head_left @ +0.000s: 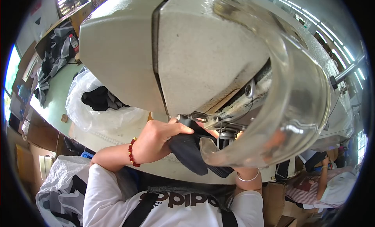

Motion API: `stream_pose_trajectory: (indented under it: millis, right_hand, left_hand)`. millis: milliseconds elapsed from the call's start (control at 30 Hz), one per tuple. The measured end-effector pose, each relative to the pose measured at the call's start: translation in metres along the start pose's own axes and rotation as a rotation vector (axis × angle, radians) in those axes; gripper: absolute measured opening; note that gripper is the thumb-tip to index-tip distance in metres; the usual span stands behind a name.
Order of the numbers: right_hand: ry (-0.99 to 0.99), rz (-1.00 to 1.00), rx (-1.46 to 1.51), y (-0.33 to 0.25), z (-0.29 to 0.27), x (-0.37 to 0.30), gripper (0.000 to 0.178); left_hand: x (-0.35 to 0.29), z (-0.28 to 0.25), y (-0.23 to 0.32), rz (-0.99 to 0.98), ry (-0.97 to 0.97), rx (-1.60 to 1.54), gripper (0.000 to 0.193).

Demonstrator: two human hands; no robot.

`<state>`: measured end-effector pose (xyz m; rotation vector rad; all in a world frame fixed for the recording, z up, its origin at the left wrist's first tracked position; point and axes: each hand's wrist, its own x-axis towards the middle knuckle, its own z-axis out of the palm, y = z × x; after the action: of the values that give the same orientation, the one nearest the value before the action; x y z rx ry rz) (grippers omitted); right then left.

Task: Stitching various fabric and synthetic components of a shoe upper using an industrial sewing machine.

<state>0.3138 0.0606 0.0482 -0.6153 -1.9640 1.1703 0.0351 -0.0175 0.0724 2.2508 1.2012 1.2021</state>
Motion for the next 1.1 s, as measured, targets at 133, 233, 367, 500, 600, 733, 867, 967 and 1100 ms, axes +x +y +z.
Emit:
stream_pose_trajectory:
  millis: [133, 233, 367, 500, 600, 733, 867, 967, 1100]
  right_hand:
    - [-0.181, -0.139, -0.457, -0.008, 0.002, 0.011, 0.041]
    - [-0.075, -0.23, -0.455, -0.013, 0.007, 0.01, 0.039]
    - [-0.174, -0.211, -0.758, -0.018, 0.006, 0.009, 0.033]
    - [-0.218, -0.182, -1.008, -0.018, 0.008, 0.012, 0.027]
    - [-0.158, -0.224, -1.021, -0.016, 0.012, 0.014, 0.02]
    - [-0.112, -0.276, -0.994, -0.014, 0.011, 0.014, 0.017]
    - [-0.13, -0.28, -0.983, -0.017, 0.005, 0.013, 0.02]
    - [-0.083, -0.331, -0.943, -0.023, 0.003, 0.017, 0.022]
    - [-0.011, -0.413, -0.898, -0.03, 0.002, 0.026, 0.023]
  left_hand:
    - [-0.009, 0.011, -0.01, -0.012, 0.118, 0.033, 0.04]
    - [-0.015, 0.019, -0.019, -0.133, 0.236, -0.044, 0.028]
    - [-0.017, 0.014, -0.024, -0.222, 0.382, -0.138, 0.015]
    - [-0.013, 0.0, -0.024, 0.098, 0.257, 0.036, 0.013]
    - [-0.011, -0.001, -0.023, 0.204, 0.272, 0.212, 0.01]
    - [-0.017, 0.005, -0.015, -0.042, 0.368, -0.007, 0.011]
    - [-0.026, 0.002, -0.006, -0.306, 0.416, -0.05, 0.013]
    - [-0.019, 0.001, -0.012, -0.044, 0.478, 0.169, 0.015]
    - [-0.017, -0.005, -0.01, 0.056, 0.345, -0.017, 0.015]
